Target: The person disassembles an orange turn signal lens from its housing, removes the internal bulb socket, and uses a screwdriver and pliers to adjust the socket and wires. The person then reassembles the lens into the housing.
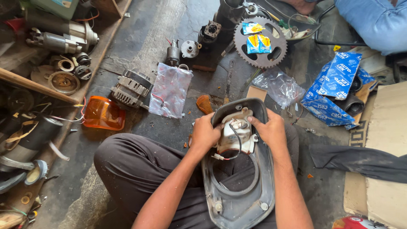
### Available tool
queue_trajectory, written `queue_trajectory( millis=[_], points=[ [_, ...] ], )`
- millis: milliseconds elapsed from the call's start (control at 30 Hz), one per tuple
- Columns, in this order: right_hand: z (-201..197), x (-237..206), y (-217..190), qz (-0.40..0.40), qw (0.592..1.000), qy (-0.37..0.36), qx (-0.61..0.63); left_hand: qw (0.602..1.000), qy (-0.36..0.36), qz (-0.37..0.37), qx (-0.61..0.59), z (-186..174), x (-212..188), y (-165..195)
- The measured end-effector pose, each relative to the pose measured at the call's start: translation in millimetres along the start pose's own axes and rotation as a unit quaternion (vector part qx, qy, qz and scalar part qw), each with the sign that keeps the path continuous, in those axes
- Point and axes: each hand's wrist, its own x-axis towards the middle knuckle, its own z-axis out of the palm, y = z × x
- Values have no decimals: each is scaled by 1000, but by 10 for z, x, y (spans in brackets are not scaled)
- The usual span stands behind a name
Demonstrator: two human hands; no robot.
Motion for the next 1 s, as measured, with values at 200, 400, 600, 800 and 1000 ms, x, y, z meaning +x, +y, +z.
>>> queue_trajectory(
  millis=[200,400,600,800,1000],
  points=[
    [-137,8,184,-2,996,-42,76,999,-8,-39,24,-2,-21,117],
    [-273,-312,417,163,977,-89,108,999,27,13,-24,-28,-114,301],
    [-196,-405,441,140,989,-19,42,999,17,11,-37,-22,-129,302],
    [-154,-379,519,122,990,-33,61,983,-86,-67,-149,-37,-25,-52],
    [-40,-361,623,135,987,-41,79,993,-98,-66,-28,100,-73,-250]
  ],
)
